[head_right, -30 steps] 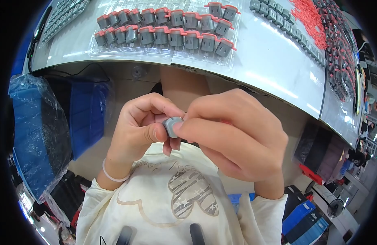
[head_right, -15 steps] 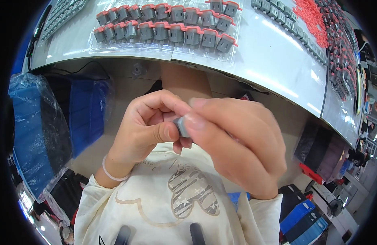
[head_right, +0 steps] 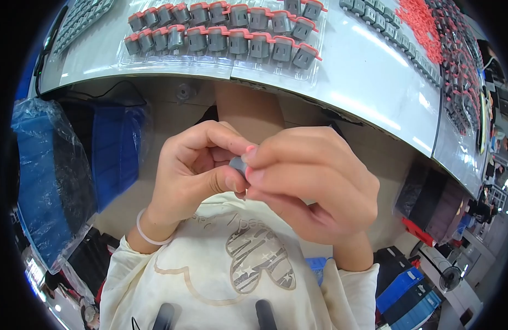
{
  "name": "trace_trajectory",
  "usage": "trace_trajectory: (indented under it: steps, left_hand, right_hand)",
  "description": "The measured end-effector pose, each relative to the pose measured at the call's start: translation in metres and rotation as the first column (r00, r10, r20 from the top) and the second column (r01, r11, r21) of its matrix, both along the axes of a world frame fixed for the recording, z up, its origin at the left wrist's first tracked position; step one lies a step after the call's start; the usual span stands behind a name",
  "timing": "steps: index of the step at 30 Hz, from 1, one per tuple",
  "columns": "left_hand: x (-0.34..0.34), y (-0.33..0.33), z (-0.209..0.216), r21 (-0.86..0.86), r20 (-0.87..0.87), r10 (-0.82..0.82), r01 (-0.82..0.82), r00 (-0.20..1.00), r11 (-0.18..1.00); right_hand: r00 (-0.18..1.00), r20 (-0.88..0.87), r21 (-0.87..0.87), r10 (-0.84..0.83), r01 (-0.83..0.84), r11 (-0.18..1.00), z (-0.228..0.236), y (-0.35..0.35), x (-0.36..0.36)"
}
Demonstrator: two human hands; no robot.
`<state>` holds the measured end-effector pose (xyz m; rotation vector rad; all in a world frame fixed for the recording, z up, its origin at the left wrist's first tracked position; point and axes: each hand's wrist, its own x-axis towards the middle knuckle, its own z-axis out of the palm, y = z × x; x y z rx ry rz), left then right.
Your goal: Assembling small grey cylindrical plastic components with pink rings at a factory workbench.
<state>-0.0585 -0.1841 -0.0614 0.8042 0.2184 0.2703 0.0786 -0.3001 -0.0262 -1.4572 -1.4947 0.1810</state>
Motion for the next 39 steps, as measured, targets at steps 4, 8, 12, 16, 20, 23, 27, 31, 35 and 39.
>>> trace_trajectory:
  steps: [4, 8, 12, 16, 20, 23, 27, 31, 35, 39]
  left_hand:
    - [-0.002, -0.001, -0.002, 0.009, 0.002, 0.016, -0.016, 1.000, 1.000]
    - [-0.003, -0.002, -0.007, 0.072, 0.067, 0.053, -0.057, 0.996, 0.996]
    - [-0.006, -0.007, -0.009, 0.052, 0.132, 0.042, -0.049, 0.990, 0.997]
    - [-0.007, -0.008, 0.001, -0.137, 0.016, 0.069, -0.066, 0.997, 0.988]
    - [-0.006, -0.005, 0.001, 0.020, -0.031, 0.029, -0.028, 0.999, 0.999]
    - [-0.004, -0.004, 0.009, 0.152, -0.038, 0.020, -0.014, 0.999, 0.988]
    - [-0.002, 0.001, 0.006, 0.306, -0.214, 0.049, 0.019, 0.976, 0.952]
    - [-0.002, 0.006, 0.003, 0.311, -0.204, 0.048, 0.018, 0.978, 0.950]
    - [-0.006, 0.014, -0.001, 0.156, -0.136, 0.024, -0.003, 0.990, 0.988]
    - [-0.003, 0.018, 0.001, 0.236, 0.006, 0.115, -0.113, 0.993, 0.965]
  right_hand:
    - [0.999, -0.048, -0.046, -0.014, 0.012, 0.999, 0.002, 0.002, 0.003]
    - [1.000, 0.023, -0.065, 0.021, -0.019, 0.998, -0.004, 0.003, 0.008]
    - [0.997, -0.070, -0.017, 0.041, -0.042, 0.999, -0.012, 0.002, 0.006]
    - [0.979, -0.203, -0.092, 0.030, -0.049, 0.995, -0.014, 0.002, 0.003]
    - [0.969, -0.234, -0.186, 0.078, -0.123, 0.975, -0.012, -0.005, 0.004]
    - [0.961, -0.270, -0.182, 0.055, -0.107, 0.977, -0.007, -0.004, 0.002]
    - [0.998, -0.059, -0.303, 0.021, -0.037, 0.952, -0.006, 0.001, 0.003]
    - [0.951, -0.297, -0.341, -0.089, -0.019, 0.940, -0.007, 0.007, -0.001]
    - [0.980, -0.196, -0.373, -0.021, -0.055, 0.926, -0.003, 0.018, 0.006]
    - [0.989, -0.141, -0.368, 0.034, -0.084, 0.926, 0.018, 0.036, 0.024]
